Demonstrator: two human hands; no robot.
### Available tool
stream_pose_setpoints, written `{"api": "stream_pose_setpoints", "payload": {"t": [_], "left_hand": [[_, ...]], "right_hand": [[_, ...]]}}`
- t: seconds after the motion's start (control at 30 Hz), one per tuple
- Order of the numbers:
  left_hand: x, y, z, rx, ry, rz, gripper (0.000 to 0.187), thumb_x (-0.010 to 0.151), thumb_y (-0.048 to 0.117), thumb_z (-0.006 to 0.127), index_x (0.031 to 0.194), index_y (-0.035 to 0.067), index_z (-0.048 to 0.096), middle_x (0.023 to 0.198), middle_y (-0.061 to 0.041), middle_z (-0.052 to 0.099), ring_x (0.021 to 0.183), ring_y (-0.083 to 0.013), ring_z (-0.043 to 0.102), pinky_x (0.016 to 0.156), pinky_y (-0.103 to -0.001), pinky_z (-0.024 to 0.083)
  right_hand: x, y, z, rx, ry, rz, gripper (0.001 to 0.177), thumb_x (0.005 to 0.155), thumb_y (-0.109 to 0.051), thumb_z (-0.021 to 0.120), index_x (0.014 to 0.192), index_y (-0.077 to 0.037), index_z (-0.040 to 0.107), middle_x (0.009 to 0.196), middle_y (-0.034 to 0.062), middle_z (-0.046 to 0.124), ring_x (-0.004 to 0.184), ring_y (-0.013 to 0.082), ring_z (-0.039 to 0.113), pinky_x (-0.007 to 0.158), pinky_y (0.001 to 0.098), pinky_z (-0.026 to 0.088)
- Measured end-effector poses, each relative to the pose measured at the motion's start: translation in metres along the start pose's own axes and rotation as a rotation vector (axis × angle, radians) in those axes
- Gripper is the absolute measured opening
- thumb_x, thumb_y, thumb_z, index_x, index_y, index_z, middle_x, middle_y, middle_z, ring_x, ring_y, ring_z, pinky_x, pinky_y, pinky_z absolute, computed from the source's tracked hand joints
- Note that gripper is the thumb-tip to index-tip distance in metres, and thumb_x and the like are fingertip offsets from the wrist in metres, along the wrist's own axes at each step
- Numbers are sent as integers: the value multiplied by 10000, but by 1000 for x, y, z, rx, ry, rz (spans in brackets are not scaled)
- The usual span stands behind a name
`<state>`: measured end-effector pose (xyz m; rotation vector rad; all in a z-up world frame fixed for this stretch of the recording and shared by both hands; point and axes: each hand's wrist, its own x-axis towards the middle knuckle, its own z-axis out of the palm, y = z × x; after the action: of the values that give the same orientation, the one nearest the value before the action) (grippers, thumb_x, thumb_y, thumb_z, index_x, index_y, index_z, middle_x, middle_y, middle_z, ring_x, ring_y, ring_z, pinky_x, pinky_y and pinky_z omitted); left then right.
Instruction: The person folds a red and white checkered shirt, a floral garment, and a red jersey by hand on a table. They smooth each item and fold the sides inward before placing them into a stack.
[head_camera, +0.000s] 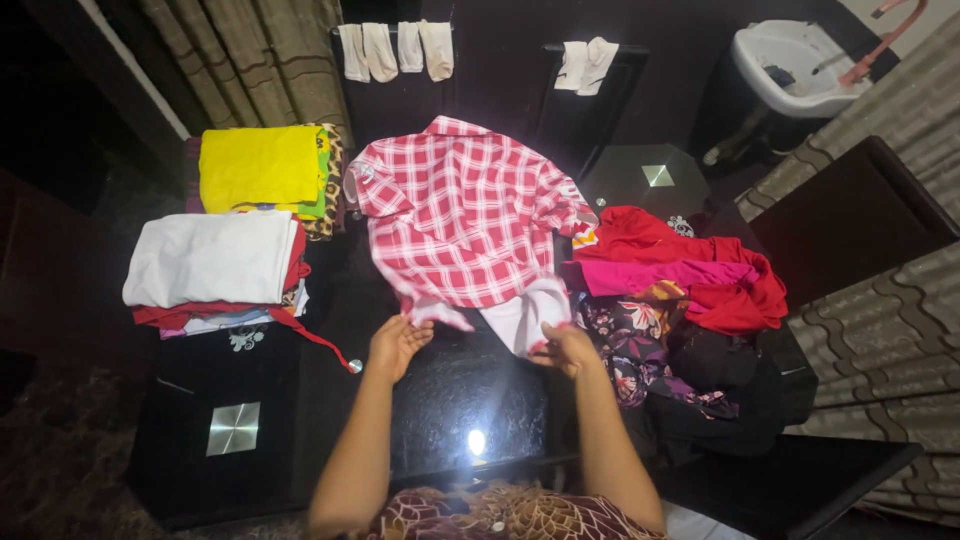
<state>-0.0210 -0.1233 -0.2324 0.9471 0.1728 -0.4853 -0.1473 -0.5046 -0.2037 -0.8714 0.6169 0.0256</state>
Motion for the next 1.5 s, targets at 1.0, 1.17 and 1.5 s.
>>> {"api": "stream_pose_setpoints", "payload": {"t": [1.0, 1.17, 1.5], "left_hand": [[5, -51, -105, 695, 352, 352, 186, 949, 61, 592, 1132, 32, 614, 1078, -179, 683, 979, -344, 707, 821, -455, 607], [-23, -43, -138, -97, 491, 246, 215, 999, 32, 488, 1193, -52, 527, 1096, -235, 618, 889, -346, 746, 720, -415, 643], [-57, 6, -112, 1584, 531, 889, 393, 703, 129, 748, 1064, 179, 598, 1110, -183, 691, 957, -435, 700, 813, -498, 554]], "right_hand": [[-17, 119, -49, -362, 384, -333, 623, 780, 128, 510, 1388, 62, 390, 1092, 194, 627, 864, 319, 691, 700, 421, 589], [-22, 102, -53, -468, 503, -373, 622, 782, 76, 532, 1388, -54, 585, 893, 168, 643, 665, 267, 618, 560, 386, 496], [-2, 93, -92, -1040, 375, -631, 225, 930, -180, 657, 1004, 16, 740, 735, 97, 696, 681, 156, 646, 641, 354, 506]]}}
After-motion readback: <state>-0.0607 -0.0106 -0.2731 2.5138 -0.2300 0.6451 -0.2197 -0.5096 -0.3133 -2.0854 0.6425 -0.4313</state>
